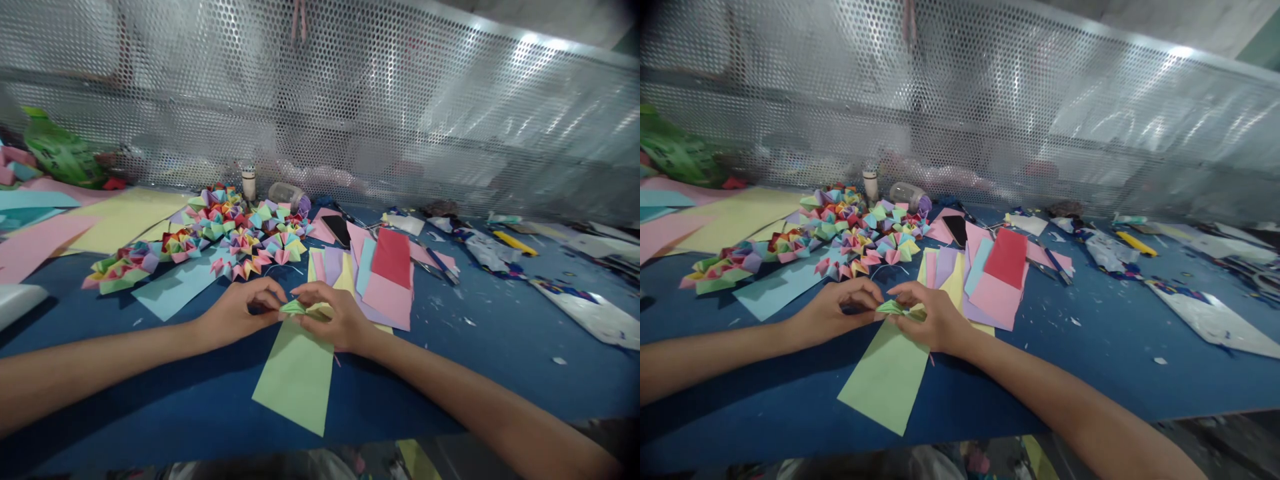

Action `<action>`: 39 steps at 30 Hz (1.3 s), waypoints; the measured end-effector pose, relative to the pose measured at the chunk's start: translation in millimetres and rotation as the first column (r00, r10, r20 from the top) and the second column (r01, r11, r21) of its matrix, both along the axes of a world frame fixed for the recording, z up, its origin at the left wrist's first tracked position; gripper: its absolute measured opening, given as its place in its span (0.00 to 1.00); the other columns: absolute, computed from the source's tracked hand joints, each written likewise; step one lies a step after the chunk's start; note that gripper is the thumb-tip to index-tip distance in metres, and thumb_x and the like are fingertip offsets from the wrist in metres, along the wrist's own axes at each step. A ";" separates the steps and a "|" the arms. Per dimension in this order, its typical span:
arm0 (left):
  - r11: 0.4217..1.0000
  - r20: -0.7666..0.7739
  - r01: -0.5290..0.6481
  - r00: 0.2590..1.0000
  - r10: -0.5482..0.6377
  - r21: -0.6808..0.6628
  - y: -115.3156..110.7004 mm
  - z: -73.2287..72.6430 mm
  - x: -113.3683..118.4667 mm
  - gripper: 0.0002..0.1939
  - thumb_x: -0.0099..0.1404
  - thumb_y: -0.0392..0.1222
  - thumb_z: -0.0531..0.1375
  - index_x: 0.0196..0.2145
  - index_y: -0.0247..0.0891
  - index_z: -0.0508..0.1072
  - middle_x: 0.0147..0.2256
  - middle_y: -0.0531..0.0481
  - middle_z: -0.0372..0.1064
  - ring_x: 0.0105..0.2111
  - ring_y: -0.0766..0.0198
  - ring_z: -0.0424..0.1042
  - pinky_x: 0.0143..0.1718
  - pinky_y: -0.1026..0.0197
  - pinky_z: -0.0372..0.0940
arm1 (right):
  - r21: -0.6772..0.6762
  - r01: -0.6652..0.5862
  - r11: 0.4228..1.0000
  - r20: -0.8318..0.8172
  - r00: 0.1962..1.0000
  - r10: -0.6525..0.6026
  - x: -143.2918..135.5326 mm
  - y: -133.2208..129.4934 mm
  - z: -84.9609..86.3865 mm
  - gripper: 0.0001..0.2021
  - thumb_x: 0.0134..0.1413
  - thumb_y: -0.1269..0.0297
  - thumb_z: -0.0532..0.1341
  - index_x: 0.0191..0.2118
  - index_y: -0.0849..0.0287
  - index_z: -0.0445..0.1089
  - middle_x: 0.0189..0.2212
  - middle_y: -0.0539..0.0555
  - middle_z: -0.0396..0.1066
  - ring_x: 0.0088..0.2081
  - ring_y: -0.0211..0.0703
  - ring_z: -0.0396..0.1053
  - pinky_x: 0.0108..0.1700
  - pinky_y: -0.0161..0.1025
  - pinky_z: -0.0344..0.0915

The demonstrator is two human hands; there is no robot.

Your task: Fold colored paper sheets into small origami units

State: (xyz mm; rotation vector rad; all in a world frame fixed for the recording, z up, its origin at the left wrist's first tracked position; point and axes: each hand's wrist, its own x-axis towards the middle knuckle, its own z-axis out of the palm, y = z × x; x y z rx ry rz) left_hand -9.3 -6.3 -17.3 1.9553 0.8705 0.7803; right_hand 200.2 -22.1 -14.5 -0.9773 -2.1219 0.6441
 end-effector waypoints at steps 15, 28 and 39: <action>0.968 -0.088 0.035 0.996 -0.013 0.249 -0.4 3.9 1.1 0.07 0.58 0.42 0.61 0.32 0.36 0.74 0.31 0.49 0.73 0.30 0.65 0.71 0.33 0.66 0.65 | 0.065 -0.042 0.997 0.095 0.995 0.035 0.6 -2.5 -4.9 0.15 0.48 0.70 0.60 0.44 0.56 0.66 0.29 0.50 0.72 0.31 0.38 0.71 0.33 0.31 0.65; 0.992 -0.078 0.032 0.997 -0.023 0.122 0.2 3.9 0.5 0.09 0.61 0.44 0.58 0.31 0.35 0.71 0.27 0.51 0.69 0.27 0.67 0.67 0.29 0.68 0.63 | 0.204 0.083 0.975 -0.043 0.996 -0.076 2.3 -2.2 -5.6 0.17 0.49 0.67 0.62 0.47 0.54 0.62 0.33 0.52 0.73 0.35 0.41 0.73 0.38 0.36 0.69; 0.992 -0.108 0.031 0.994 -0.018 0.119 1.7 3.2 -3.4 0.15 0.62 0.49 0.57 0.27 0.35 0.72 0.24 0.52 0.68 0.25 0.68 0.64 0.26 0.68 0.59 | 0.140 0.032 0.990 -0.047 0.999 -0.025 2.2 -2.5 -4.7 0.19 0.50 0.64 0.62 0.49 0.55 0.61 0.35 0.53 0.72 0.37 0.40 0.72 0.39 0.37 0.69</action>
